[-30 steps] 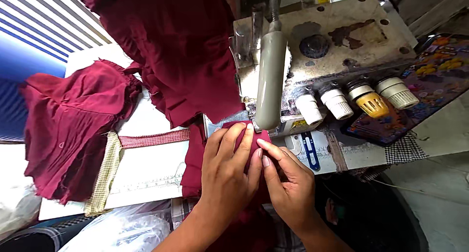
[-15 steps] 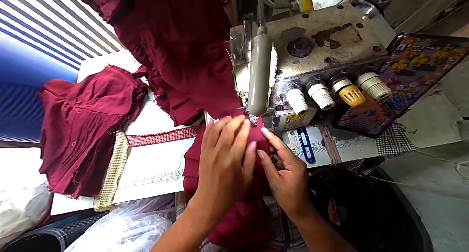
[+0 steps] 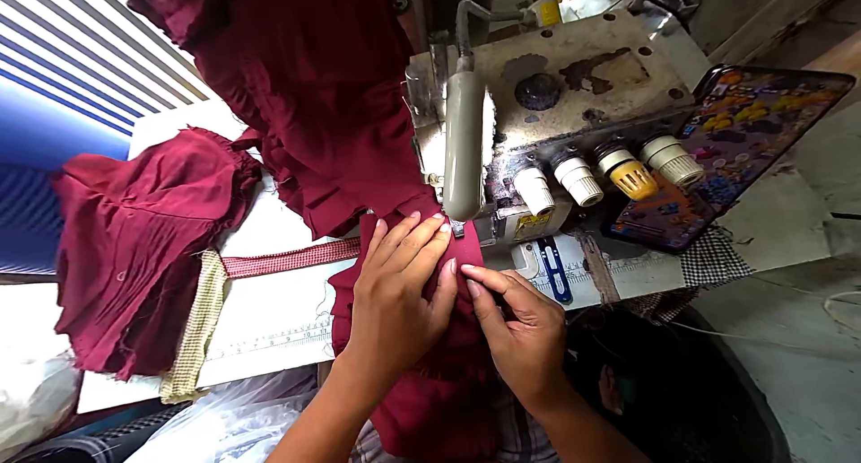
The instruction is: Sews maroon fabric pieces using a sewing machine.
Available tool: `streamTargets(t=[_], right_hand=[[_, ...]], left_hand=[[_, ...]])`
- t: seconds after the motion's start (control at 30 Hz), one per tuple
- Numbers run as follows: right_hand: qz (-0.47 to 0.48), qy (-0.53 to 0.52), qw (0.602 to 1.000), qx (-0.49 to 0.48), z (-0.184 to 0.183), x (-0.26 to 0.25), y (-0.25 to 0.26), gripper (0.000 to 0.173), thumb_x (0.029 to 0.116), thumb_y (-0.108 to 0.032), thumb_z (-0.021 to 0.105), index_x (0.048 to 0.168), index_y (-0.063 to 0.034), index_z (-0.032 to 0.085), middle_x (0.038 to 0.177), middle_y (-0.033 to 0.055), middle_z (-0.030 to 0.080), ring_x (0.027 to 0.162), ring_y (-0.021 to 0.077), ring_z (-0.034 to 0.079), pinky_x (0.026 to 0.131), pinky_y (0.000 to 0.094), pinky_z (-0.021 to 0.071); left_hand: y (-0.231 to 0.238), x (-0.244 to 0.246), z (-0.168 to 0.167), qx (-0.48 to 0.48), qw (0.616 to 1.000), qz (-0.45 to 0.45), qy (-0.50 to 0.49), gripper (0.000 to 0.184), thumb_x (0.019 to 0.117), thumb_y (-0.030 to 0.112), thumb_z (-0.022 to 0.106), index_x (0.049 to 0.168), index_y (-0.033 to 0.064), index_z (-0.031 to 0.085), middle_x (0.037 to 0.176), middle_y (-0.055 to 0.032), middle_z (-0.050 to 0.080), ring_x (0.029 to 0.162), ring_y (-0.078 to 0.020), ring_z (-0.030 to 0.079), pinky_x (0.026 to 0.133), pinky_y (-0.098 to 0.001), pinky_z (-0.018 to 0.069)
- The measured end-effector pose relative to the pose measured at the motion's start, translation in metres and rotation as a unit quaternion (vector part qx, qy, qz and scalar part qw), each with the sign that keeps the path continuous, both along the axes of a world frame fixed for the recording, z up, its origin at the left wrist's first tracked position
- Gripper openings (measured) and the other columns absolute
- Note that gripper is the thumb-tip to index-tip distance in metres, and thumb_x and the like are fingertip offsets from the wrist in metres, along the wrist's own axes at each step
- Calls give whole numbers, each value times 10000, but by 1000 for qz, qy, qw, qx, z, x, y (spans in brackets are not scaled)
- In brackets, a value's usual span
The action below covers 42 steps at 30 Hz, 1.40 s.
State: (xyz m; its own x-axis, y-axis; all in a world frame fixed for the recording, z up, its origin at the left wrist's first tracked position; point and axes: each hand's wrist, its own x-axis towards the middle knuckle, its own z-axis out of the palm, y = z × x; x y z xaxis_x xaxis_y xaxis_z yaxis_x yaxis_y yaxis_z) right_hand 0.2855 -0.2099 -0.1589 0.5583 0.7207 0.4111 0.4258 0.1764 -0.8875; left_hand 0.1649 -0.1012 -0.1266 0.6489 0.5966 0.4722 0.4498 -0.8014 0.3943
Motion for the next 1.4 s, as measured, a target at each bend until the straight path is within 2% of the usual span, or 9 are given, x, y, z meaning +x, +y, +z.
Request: streamTargets(t=[0.3,0.43,0.6,0.83,0.97,1.1,1.17,1.27,1.4], right_hand=[[-42,-46,998,-2,-10,1,10,265,958,-66,661,1199,21,726,1004,82,751,857,54,704,769,196,601],[25,-43,997,-63,-9,8,-21,418,966,-103,668,1360,29,626,995,42,755,787,4,677,715,160,588],[128,-35,987,-94,18,-13,-48,221,992,-63,591,1143,-37,750,997,23,740,778,16,692,705,166,608],[140,-320,924,-156,43,9,-36,283,984,-89,560,1145,-160,781,1068,75,725,835,177,712,666,310,592],[159,-396,899,-104,71,19,-10,170,988,-129,616,1010,-170,780,1147,114,689,811,252,690,591,384,562],[177,-356,917,-47,110,42,19,176,981,-91,625,1039,-138,784,935,59,746,778,216,724,624,427,583],[153,-339,928,-35,121,51,27,163,976,-81,654,1056,-134,785,936,65,761,797,207,729,667,422,578],[136,-314,939,-18,119,56,28,148,967,-83,669,1046,-130,786,961,39,761,831,127,718,711,318,572],[150,-236,960,0,87,54,2,147,977,-119,654,1031,-103,790,973,5,751,885,51,705,781,240,599]], left_hand=[[8,-2,3,-6,1000,16,-14,360,1014,271,578,1289,76,705,1402,-105,631,1326,-258,574,1154,-509,405],[-88,-22,-22,-88,987,70,-116,292,923,320,733,1075,100,617,961,-47,646,863,-108,639,745,-253,554],[-126,-18,-78,-96,975,197,-24,418,813,359,710,1015,3,624,778,-79,671,620,-191,660,503,-390,537],[-111,-96,-19,-164,981,80,-61,173,904,100,620,993,65,764,997,-23,759,876,-51,716,772,-229,609],[-90,-102,42,-126,990,22,-64,263,1012,139,440,1066,39,677,888,-19,648,783,-41,602,698,-208,521],[-46,-57,80,-20,996,47,-70,694,823,584,781,1240,78,554,966,-69,628,783,-141,607,657,-337,525],[-24,-27,86,2,997,69,29,898,721,516,868,1428,78,532,1086,-166,618,802,-290,636,602,-459,528],[8,-11,79,71,989,53,118,289,812,169,759,1087,88,720,939,-135,604,779,-321,640,558,-467,491],[7,-31,84,114,982,-60,141,122,809,183,700,851,69,691,1006,-142,622,934,-348,609,675,-481,488]])
